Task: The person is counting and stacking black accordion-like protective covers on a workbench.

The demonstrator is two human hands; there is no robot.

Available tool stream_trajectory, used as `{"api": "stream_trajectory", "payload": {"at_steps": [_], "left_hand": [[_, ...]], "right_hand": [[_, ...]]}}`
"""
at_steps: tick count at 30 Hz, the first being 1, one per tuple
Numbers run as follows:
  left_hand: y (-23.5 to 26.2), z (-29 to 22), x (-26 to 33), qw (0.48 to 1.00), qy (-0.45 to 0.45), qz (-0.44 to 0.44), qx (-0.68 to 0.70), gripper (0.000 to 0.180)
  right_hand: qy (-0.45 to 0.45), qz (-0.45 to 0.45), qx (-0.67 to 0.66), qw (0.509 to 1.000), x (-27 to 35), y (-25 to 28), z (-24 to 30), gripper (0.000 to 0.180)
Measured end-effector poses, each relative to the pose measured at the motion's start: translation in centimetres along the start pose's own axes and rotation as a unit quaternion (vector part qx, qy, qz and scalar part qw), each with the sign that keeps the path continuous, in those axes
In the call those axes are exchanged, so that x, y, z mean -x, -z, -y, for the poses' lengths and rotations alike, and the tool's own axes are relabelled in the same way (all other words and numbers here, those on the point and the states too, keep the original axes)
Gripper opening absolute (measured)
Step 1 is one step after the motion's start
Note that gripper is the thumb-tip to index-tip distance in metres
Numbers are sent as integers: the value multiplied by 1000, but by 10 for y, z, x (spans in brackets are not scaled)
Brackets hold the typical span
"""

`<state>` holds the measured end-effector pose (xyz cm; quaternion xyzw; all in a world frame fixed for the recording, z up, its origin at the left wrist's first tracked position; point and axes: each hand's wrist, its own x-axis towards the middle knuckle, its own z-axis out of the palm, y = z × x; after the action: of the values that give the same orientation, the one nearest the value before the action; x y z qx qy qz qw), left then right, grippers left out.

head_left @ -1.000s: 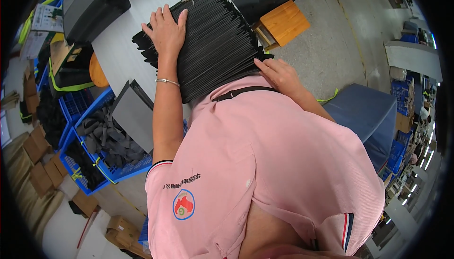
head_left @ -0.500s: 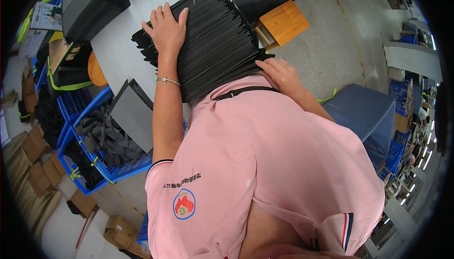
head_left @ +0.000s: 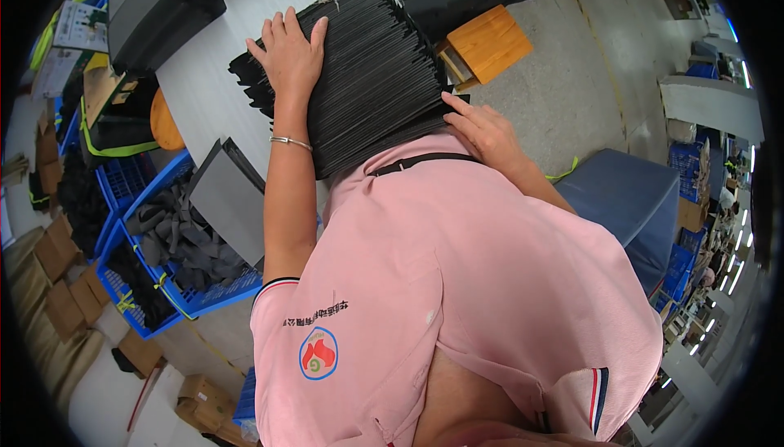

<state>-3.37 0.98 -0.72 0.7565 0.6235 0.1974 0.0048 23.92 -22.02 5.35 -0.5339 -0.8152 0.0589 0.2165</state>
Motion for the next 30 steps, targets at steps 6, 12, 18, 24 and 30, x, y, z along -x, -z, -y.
{"api": "stream_trajectory", "payload": {"at_steps": [6, 12, 18, 24, 30], "left_hand": [[0, 0, 0, 1000, 7, 6, -9, 78], [-1, 1, 1, 1000, -7, -11, 12, 74], [-1, 0, 0, 1000, -6, -7, 9, 74], [-1, 1, 0, 1000, -4, -4, 14, 75], [-1, 1, 0, 1000, -3, -5, 17, 75]], "right_hand": [[5, -5, 5, 1000, -2, 0, 0, 20], [-2, 2, -24, 1000, -10, 3, 6, 43], [-34, 114, 37, 992, -13, 1, 8, 68], [-29, 108, 25, 993, -12, -2, 7, 63], [-25, 81, 17, 996, -11, -4, 7, 57]]}}
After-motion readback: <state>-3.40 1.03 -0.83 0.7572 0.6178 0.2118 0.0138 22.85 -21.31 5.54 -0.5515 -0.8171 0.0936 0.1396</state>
